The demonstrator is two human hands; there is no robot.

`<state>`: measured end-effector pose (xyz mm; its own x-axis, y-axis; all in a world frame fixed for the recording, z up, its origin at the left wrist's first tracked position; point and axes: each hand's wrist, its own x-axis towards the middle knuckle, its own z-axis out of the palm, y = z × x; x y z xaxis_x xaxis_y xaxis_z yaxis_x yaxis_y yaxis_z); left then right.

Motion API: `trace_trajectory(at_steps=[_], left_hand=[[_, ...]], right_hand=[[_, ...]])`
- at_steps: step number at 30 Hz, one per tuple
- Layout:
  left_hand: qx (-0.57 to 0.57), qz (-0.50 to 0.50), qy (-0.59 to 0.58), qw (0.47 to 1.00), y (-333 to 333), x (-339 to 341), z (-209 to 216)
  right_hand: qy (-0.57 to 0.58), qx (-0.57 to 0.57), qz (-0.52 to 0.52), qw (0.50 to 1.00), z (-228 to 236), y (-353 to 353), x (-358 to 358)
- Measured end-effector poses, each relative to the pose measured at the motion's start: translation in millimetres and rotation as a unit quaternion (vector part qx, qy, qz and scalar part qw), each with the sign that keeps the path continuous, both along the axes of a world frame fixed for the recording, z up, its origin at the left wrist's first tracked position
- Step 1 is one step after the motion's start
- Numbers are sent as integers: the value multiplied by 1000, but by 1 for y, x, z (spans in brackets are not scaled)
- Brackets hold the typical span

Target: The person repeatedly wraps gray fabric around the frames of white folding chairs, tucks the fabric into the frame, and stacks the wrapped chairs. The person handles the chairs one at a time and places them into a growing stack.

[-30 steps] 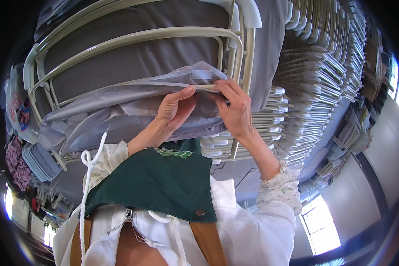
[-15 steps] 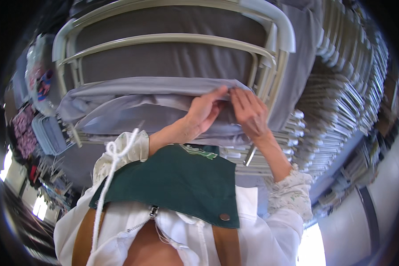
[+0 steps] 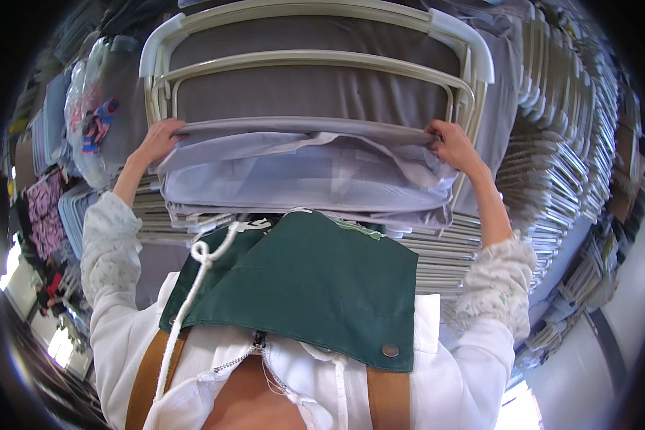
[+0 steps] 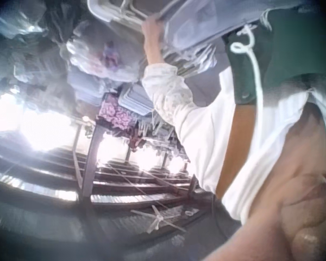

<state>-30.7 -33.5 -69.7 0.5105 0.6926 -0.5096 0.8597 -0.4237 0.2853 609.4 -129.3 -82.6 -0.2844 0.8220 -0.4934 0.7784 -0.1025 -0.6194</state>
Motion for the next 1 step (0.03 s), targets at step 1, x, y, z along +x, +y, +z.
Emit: trace_trajectory(at_steps=[1], left_hand=[[20,7,-78,997,-7,5,7]], right_hand=[[-41,1,-16,999,-5,-1,1]])
